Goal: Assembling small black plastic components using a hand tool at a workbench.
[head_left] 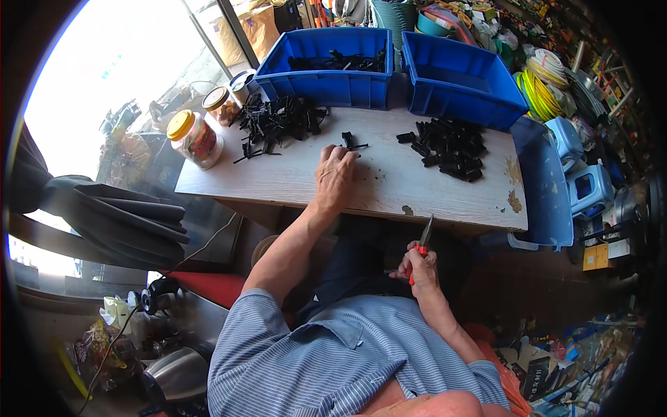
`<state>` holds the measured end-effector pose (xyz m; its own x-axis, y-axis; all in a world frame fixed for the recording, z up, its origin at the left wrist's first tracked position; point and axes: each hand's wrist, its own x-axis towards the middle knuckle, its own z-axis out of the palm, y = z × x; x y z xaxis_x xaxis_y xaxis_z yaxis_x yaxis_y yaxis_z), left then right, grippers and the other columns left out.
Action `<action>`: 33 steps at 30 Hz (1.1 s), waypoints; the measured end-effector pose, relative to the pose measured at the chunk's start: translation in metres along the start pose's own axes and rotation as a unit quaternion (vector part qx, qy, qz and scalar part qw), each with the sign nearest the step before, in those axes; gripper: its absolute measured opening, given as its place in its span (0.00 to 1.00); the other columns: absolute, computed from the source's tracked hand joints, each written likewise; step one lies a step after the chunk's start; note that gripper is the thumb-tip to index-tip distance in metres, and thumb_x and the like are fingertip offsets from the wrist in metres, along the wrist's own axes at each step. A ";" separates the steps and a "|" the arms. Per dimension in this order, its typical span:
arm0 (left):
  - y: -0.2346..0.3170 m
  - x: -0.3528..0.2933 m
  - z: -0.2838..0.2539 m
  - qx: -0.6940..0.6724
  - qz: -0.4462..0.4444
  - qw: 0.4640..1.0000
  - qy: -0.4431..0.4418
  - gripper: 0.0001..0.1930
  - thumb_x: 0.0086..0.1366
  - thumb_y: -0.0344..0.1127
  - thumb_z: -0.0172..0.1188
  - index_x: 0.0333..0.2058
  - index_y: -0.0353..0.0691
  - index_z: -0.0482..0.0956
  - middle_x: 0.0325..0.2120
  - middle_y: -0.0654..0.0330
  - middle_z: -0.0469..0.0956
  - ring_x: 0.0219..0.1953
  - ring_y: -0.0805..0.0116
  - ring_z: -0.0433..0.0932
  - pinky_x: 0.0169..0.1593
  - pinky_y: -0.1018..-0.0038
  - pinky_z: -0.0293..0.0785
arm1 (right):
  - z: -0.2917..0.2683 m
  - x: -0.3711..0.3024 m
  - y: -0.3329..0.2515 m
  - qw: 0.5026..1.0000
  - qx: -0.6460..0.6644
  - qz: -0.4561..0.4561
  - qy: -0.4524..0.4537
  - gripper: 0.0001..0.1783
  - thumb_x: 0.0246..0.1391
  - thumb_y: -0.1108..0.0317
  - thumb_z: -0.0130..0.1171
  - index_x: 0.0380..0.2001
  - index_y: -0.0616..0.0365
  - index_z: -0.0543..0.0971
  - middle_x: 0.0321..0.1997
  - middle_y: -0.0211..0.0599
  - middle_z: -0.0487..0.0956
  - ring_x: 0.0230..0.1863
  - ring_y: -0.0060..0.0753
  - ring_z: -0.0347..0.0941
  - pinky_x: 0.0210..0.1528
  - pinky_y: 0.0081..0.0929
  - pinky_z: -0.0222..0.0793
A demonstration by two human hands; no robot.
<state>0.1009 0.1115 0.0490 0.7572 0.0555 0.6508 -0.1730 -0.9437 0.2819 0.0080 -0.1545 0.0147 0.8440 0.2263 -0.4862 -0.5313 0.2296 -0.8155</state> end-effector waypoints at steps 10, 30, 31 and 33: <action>-0.020 0.008 -0.010 -0.110 -0.056 0.988 0.092 0.10 0.56 0.23 0.61 0.38 0.40 0.79 0.35 0.53 0.78 0.42 0.48 0.75 0.46 0.58 0.73 | 0.000 0.001 0.003 1.000 0.009 0.004 -0.005 0.06 0.57 0.64 0.55 0.36 0.52 0.73 0.18 0.24 0.68 0.17 0.19 0.67 0.22 0.33 0.79; -0.037 0.000 -0.052 -0.633 -0.495 0.595 0.027 0.09 0.73 0.36 0.53 0.48 0.41 0.69 0.47 0.50 0.79 0.36 0.57 0.84 0.34 0.68 0.85 | 0.004 0.002 0.003 1.000 0.006 0.009 -0.024 0.06 0.61 0.63 0.56 0.35 0.52 0.72 0.18 0.24 0.68 0.17 0.19 0.68 0.22 0.33 0.79; -0.035 -0.002 -0.052 -0.640 -0.501 0.582 0.027 0.09 0.73 0.36 0.52 0.48 0.41 0.69 0.47 0.50 0.79 0.37 0.56 0.84 0.34 0.68 0.85 | 0.005 0.001 0.002 1.000 0.005 0.009 -0.025 0.06 0.61 0.63 0.56 0.35 0.52 0.72 0.18 0.24 0.68 0.17 0.19 0.68 0.22 0.33 0.79; -0.032 -0.006 -0.051 -0.646 -0.496 0.579 0.046 0.09 0.73 0.36 0.52 0.48 0.41 0.69 0.46 0.50 0.79 0.37 0.56 0.84 0.34 0.67 0.86 | 0.007 0.000 0.001 1.000 0.002 0.005 -0.027 0.06 0.61 0.63 0.56 0.35 0.52 0.72 0.18 0.25 0.69 0.17 0.19 0.68 0.22 0.33 0.80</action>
<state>0.0695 0.1585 0.0720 0.8610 0.4343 -0.2647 -0.0532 0.5946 0.8023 0.0070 -0.1477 0.0157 0.8338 0.2793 -0.4762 -0.5397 0.2307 -0.8096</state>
